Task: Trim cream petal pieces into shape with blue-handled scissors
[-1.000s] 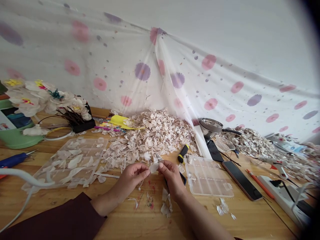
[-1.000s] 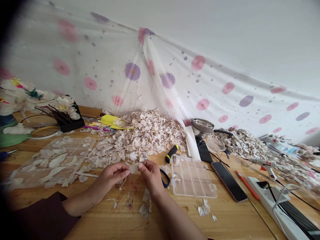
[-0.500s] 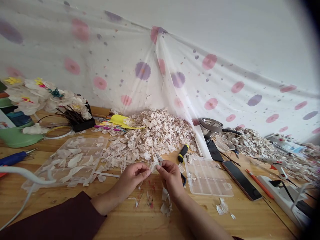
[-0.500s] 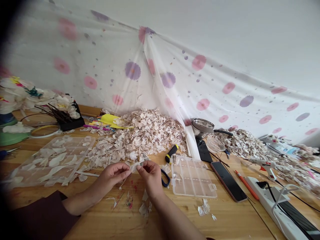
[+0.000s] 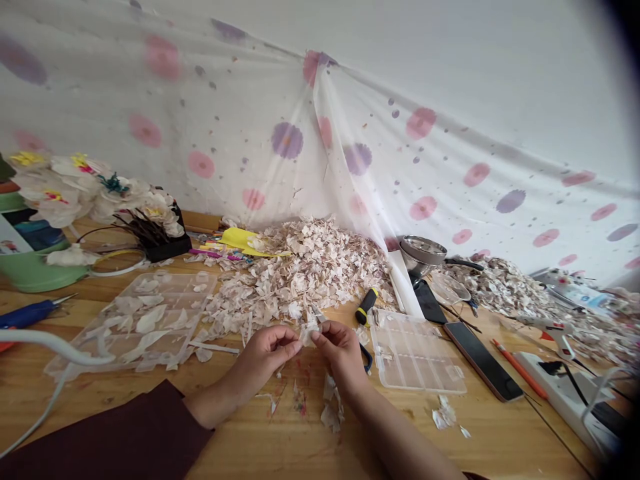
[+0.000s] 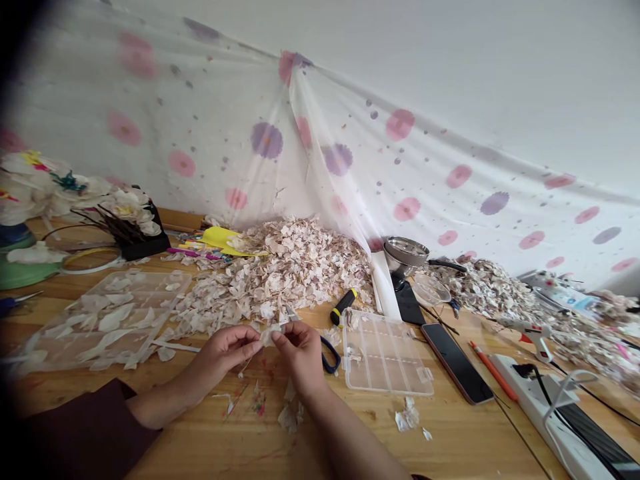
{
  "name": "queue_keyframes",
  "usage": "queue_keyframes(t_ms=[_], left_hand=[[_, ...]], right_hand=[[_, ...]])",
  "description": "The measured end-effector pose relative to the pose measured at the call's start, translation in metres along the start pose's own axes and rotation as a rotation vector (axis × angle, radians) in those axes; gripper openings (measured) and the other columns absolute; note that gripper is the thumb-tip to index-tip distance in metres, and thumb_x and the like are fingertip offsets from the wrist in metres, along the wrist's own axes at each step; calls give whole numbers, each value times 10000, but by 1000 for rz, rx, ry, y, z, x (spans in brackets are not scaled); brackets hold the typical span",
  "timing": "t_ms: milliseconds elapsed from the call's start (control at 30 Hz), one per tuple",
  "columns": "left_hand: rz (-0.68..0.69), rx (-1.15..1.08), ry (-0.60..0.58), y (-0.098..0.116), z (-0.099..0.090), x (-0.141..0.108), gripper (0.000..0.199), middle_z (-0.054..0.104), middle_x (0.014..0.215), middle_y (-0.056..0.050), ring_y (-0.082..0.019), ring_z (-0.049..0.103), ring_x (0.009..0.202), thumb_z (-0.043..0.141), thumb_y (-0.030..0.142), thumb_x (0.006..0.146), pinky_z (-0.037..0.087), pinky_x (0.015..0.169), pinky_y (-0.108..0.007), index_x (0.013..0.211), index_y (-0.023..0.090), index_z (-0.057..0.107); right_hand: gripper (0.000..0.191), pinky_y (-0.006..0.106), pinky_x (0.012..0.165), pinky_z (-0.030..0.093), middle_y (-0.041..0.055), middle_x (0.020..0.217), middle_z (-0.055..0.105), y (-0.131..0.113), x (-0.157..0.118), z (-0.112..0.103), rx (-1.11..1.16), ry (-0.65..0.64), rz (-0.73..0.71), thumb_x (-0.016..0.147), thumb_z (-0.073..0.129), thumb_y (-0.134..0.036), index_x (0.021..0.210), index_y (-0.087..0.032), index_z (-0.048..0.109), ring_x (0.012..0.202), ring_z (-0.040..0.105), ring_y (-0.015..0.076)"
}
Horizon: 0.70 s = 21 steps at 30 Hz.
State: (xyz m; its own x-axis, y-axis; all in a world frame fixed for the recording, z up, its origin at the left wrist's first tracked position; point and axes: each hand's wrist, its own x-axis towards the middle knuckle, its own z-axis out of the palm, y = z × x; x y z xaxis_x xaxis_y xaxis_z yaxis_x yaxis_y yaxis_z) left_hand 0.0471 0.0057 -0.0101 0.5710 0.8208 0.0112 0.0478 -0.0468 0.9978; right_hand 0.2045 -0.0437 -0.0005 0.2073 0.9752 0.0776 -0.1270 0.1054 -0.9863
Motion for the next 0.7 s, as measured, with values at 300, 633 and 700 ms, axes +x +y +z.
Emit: queue_keyframes(t_ms=[300, 633, 700], left_hand=[[52, 109, -41, 4, 1, -1, 212, 531, 619, 9, -134, 426, 570, 593, 361, 782, 305, 513, -247, 675, 180, 620], [79, 122, -4, 6, 0, -3, 236, 679, 826, -55, -197, 575, 748, 621, 384, 772, 423, 653, -291, 865, 174, 675], [93, 142, -31, 6, 0, -4, 214, 684, 820, -58, -209, 586, 780, 617, 363, 770, 429, 694, -305, 842, 171, 681]], right_hand=[[307, 232, 538, 301, -44, 549, 502, -1, 2, 0, 13, -4, 36, 589, 817, -352, 590, -175, 566, 525, 382, 101], [309, 234, 551, 309, -56, 543, 473, -3, 0, 2, 50, -24, 51, 599, 823, -341, 595, -180, 559, 530, 379, 100], [321, 230, 539, 304, -54, 538, 478, -2, -2, 6, 50, -47, 68, 580, 836, -340, 583, -174, 561, 521, 383, 96]])
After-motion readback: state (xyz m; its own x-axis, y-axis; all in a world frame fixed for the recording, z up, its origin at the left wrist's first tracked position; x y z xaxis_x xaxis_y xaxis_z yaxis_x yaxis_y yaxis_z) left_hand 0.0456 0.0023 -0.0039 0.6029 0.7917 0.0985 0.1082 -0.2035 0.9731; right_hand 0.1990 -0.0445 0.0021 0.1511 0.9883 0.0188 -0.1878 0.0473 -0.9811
